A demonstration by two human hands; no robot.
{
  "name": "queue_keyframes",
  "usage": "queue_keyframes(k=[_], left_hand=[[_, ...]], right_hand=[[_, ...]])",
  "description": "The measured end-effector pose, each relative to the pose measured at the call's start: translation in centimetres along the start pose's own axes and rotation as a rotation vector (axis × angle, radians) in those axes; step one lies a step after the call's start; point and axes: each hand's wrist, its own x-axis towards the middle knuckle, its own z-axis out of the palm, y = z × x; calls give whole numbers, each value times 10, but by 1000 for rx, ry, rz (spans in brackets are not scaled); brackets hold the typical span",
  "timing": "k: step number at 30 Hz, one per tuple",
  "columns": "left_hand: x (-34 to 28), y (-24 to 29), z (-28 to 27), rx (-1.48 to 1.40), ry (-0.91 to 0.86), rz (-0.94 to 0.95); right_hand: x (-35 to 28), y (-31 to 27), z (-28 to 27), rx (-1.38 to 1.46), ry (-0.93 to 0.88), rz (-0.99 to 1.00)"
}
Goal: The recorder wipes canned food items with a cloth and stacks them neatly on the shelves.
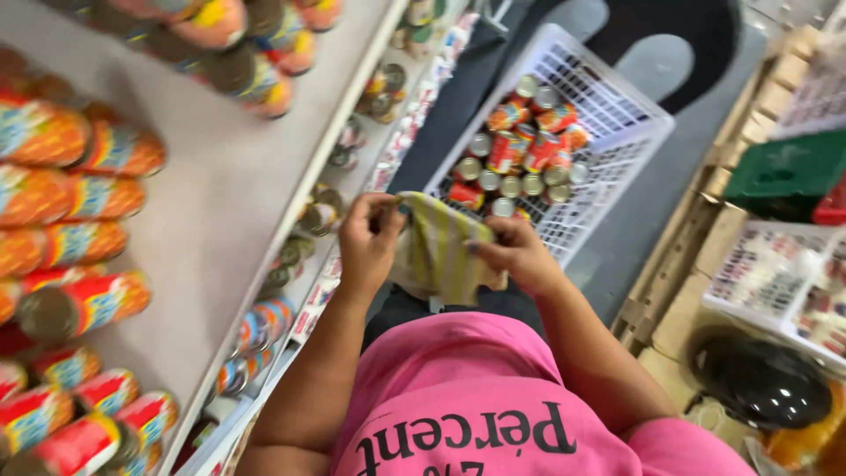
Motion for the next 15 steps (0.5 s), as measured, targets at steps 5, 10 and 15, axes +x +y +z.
queue_keyframes(k=[5,10,15], left_hand=[[-12,-79,106,589,-590,-37],[-41,-75,180,631,-997,-115],[-44,-77,216,742,-1041,-278]], right_hand=[[-24,0,-130,167,612,-38],[1,17,-234,-433,768,-255],[109,63,-271,-989,467,-56]])
